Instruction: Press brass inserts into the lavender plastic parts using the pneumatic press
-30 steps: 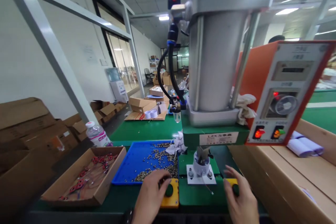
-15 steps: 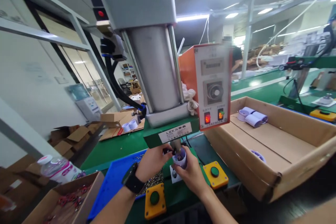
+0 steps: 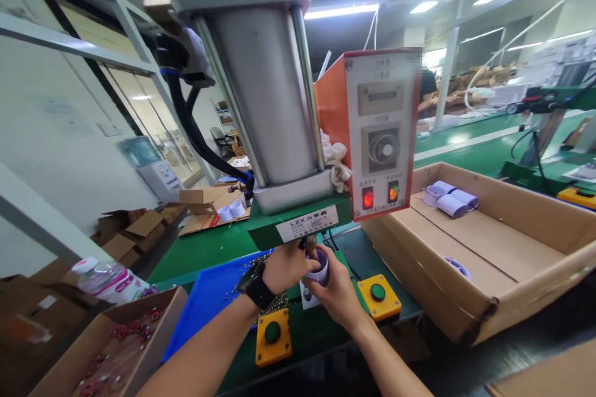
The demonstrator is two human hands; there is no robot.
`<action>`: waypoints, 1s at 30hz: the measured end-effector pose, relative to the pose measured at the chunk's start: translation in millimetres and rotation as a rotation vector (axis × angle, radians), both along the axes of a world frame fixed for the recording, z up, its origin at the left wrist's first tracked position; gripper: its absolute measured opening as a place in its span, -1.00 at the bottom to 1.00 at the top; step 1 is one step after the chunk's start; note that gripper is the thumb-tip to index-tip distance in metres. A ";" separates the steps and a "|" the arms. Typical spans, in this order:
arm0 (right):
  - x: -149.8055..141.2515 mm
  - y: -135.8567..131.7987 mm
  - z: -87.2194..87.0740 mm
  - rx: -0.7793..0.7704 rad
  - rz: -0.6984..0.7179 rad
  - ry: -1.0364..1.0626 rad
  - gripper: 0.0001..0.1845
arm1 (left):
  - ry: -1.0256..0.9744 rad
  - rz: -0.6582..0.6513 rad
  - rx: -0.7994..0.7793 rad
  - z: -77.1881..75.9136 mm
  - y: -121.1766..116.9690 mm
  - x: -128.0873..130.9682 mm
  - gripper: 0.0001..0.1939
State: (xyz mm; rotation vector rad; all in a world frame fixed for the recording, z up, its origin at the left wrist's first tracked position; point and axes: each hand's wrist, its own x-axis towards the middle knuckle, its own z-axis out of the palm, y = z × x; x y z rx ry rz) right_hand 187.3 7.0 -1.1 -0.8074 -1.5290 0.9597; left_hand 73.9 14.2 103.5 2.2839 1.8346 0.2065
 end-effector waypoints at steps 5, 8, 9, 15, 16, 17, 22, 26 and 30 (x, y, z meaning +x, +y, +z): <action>8.5 -0.2 1.7 0.053 0.014 -0.143 -0.51 | -0.008 -0.022 0.068 -2.7 1.6 3.6 -0.84; 11.1 -0.2 3.4 0.073 -0.007 -0.206 -0.51 | -0.018 -0.059 0.099 -5.1 5.8 4.8 -0.87; 12.4 0.0 3.5 0.085 -0.016 -0.232 -0.49 | -0.021 -0.072 0.108 -4.1 7.0 5.4 -0.88; 48.0 -6.2 -14.6 0.140 -0.203 -0.437 -0.50 | -0.075 -0.096 0.173 14.2 -16.7 -3.2 -0.73; 58.1 -10.0 -21.2 0.136 -0.271 -0.467 -0.58 | -0.084 -0.075 0.199 12.8 -28.6 -8.2 -0.70; 67.9 -14.7 -28.4 0.132 -0.335 -0.494 -0.66 | -0.086 -0.047 0.228 7.9 -42.5 -14.1 -0.69; 91.6 -40.4 -58.6 0.173 -0.508 -0.581 -0.78 | 0.018 0.065 0.230 -58.8 -115.0 -48.2 -0.67; 83.9 -43.9 -68.3 0.179 -0.675 -0.634 -0.77 | 0.056 0.110 0.249 -103.9 -134.5 -67.0 -0.61; 80.0 -37.0 -69.6 0.193 -0.767 -0.666 -0.76 | 0.086 0.086 0.285 -112.3 -122.8 -72.5 -0.55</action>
